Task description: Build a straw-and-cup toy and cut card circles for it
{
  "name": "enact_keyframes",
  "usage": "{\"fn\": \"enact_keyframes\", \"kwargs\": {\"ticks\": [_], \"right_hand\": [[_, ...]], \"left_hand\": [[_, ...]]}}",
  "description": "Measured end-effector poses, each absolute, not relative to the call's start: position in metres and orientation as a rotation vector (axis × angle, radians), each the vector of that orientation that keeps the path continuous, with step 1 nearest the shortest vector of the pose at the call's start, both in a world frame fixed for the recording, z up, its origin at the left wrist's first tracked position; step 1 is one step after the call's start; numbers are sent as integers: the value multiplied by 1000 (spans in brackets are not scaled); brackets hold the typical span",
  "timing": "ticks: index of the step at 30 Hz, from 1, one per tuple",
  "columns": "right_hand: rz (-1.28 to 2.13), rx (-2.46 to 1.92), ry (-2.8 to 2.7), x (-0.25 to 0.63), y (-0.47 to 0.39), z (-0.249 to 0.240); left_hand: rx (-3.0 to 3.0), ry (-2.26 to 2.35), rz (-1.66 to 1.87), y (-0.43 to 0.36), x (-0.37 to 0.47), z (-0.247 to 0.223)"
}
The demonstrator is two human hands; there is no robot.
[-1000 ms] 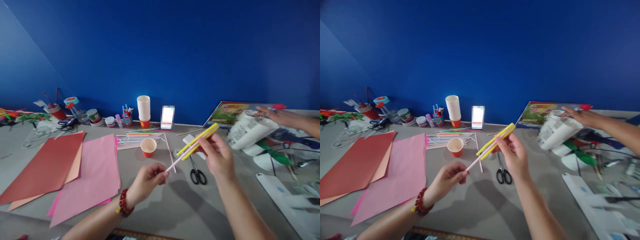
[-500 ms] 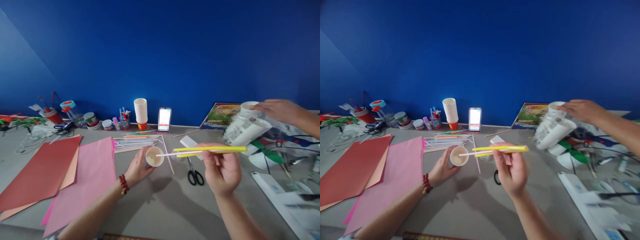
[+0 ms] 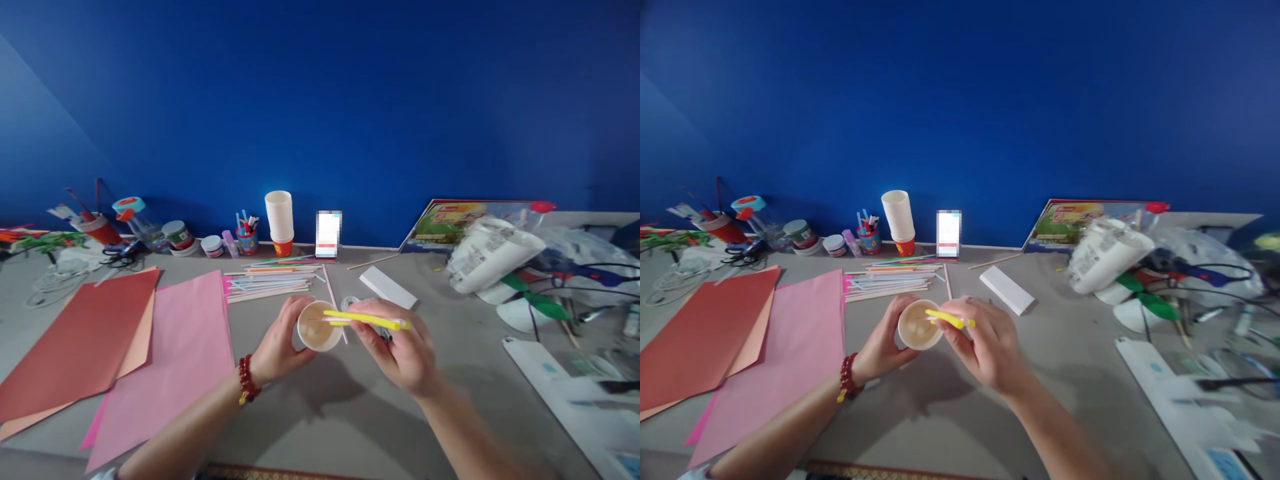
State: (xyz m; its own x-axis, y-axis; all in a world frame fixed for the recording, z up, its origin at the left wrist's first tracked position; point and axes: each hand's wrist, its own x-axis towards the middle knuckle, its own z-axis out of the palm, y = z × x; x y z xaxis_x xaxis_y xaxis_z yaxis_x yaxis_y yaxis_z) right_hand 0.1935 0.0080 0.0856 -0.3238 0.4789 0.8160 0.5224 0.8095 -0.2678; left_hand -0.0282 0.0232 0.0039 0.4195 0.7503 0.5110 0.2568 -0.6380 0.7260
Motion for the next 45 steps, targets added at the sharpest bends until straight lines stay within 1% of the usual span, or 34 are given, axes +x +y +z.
{"fn": "enact_keyframes", "kwargs": {"ticks": [15, 21, 25, 30, 33, 35, 39, 45], "right_hand": [[-23, -727, -1975, 194, 8, 85], [-81, -800, -1952, 195, 9, 87], [-59, -817, -1939, 196, 9, 86], [93, -813, -1944, 192, 10, 82], [269, -812, -2047, 188, 14, 82], [316, -850, -2158, 185, 16, 83], [230, -938, -2291, 183, 15, 86], [120, -951, -2273, 183, 9, 87]], "left_hand": [[2122, 876, 1150, 23, -31, 5], [2117, 872, 1157, 23, -31, 7], [2120, 883, 1154, 22, -31, 7], [2109, 896, 1155, 21, -31, 5], [2117, 874, 1192, 20, -30, 6], [2117, 862, 1212, 19, -29, 7], [2100, 843, 1215, 19, -28, 8], [2091, 745, 1274, 20, -27, 8]]}}
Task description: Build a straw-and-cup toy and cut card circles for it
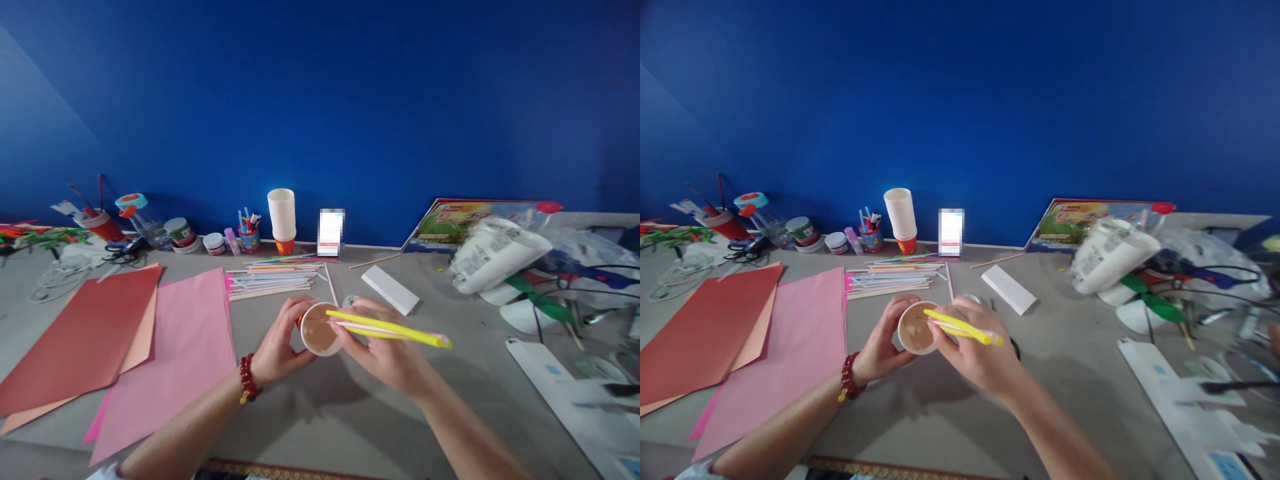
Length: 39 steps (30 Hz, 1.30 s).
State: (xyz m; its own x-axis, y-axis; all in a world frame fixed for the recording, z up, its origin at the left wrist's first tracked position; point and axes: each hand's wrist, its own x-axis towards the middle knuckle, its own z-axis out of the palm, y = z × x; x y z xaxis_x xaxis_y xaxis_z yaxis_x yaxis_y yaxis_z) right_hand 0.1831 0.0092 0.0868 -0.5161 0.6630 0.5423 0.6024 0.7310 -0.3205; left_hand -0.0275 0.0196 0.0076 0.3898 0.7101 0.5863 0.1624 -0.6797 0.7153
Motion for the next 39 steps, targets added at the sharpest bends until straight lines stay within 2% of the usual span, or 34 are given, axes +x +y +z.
{"fn": "enact_keyframes", "kwargs": {"ticks": [5, 13, 18, 21, 24, 28, 31, 36, 39], "right_hand": [[39, -1008, -2328, 181, 8, 88], [160, -940, -2287, 178, 7, 84], [273, -996, -1846, 193, 16, 77], [582, -1162, -1666, 203, 30, 64], [1036, -1308, -1804, 203, 40, 38], [1203, -1369, -2012, 192, 35, 7], [947, -1460, -2129, 192, 31, 5], [145, -1757, -2234, 236, 29, 6], [-38, -1959, -2261, 269, 24, -7]], "left_hand": [[2054, 736, 1290, 20, -28, 7], [2061, 722, 1293, 19, -29, 6], [1788, 972, 1351, 26, -30, -1], [1261, 1052, 1508, 36, -34, -3], [824, 905, 1523, 43, -38, 2], [566, 717, 1375, 43, -38, 8], [472, 657, 1308, 40, -36, 9], [365, 571, 1223, 41, -39, 9], [325, 498, 1198, 40, -40, 14]]}}
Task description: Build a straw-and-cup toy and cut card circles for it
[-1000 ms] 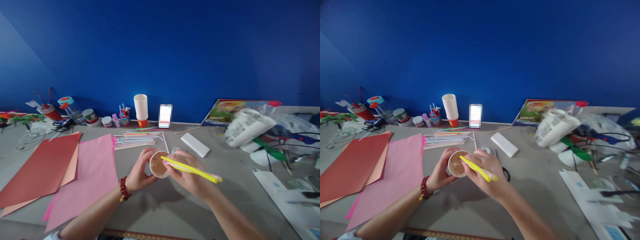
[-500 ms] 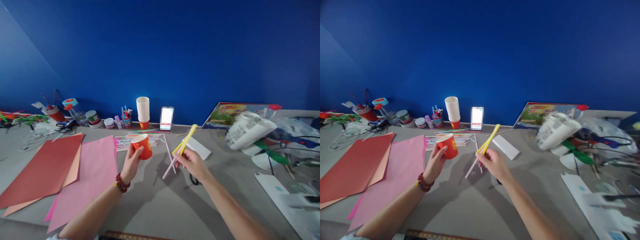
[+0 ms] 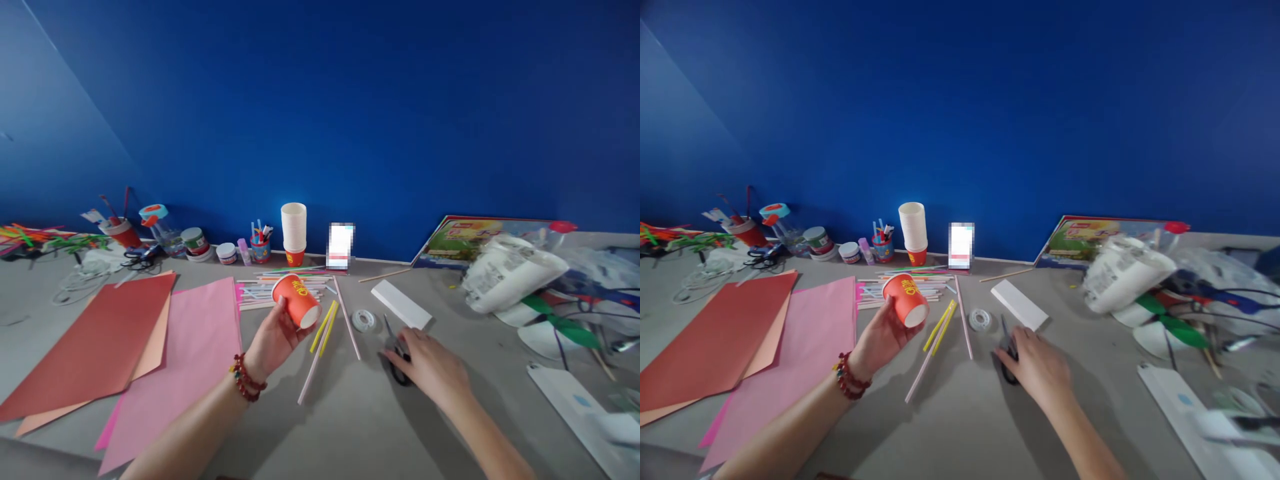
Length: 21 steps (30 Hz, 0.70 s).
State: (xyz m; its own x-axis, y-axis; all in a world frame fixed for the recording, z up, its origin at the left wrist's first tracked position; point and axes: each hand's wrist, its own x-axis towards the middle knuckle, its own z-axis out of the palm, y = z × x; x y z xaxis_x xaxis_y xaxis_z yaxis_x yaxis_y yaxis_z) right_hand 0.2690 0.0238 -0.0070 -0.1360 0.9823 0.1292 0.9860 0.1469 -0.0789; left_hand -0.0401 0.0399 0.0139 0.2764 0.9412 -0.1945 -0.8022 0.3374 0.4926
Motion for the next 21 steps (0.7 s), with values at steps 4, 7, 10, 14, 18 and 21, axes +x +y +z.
{"fn": "enact_keyframes", "kwargs": {"ticks": [4, 7, 10, 14, 18, 21], "right_hand": [[57, -2121, -2301, 284, 19, -17], [85, -2231, -2275, 280, 24, -14], [123, -2293, -2233, 282, 35, -8], [295, -2173, -2086, 283, 37, 6], [786, -1448, -2066, 247, 10, 37], [617, -1242, -2182, 207, -8, 57]], "left_hand": [[299, 458, 1128, 35, -38, 22], [286, 458, 1083, 31, -36, 28], [269, 453, 1082, 29, -37, 31], [261, 437, 1082, 28, -39, 32], [264, 439, 1124, 26, -37, 31], [280, 449, 1132, 24, -35, 30]]}}
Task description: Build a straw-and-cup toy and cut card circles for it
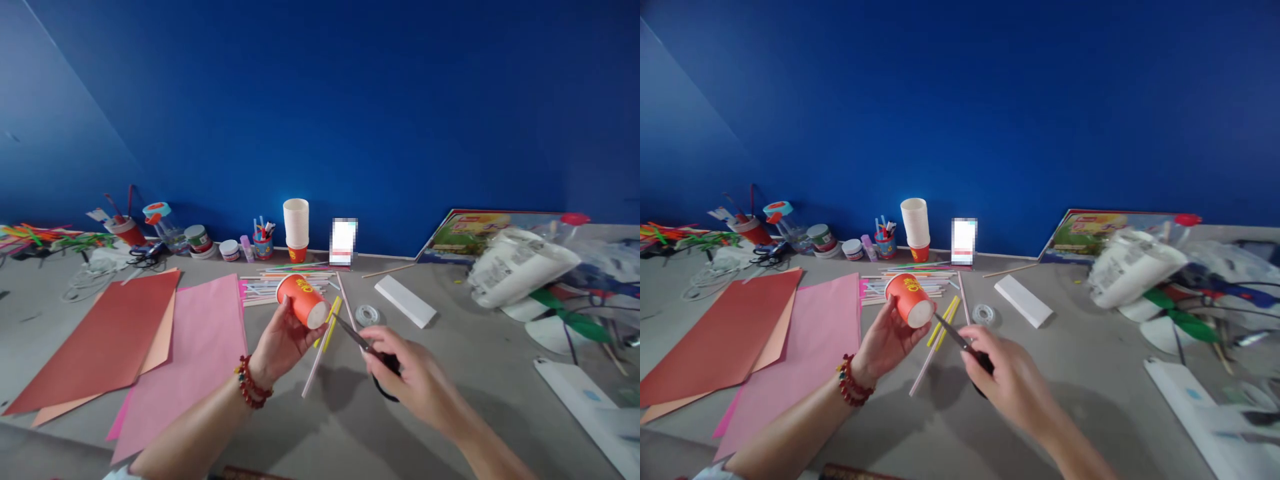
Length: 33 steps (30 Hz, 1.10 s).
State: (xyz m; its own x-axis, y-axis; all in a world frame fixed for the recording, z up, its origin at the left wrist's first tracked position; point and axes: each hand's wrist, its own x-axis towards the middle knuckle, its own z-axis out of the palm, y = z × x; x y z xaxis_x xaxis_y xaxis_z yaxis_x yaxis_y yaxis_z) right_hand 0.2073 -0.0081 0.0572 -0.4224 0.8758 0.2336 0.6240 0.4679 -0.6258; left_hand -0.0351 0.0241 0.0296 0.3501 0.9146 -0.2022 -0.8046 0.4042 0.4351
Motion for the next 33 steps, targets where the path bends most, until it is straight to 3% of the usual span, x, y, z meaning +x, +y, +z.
{"fn": "enact_keyframes", "kwargs": {"ticks": [5, 12, 15, 18, 22, 28, 33], "right_hand": [[92, -1072, -2322, 177, -8, 63], [27, -1102, -2318, 175, -10, 64], [492, -1186, -2174, 174, -9, 67], [1392, -1172, -1703, 173, -4, 64], [2215, -699, -855, 166, -5, 52], [2449, -194, -306, 147, -29, 42], [2236, -578, -677, 148, -26, 54]], "left_hand": [[321, 447, 1132, 22, -34, 31], [388, 469, 1211, 20, -30, 30], [475, 456, 1267, 18, -29, 27], [526, 448, 1294, 16, -29, 28], [519, 377, 1322, 14, -30, 32], [462, 309, 1279, 12, -29, 27], [453, 338, 1294, 13, -28, 26]]}}
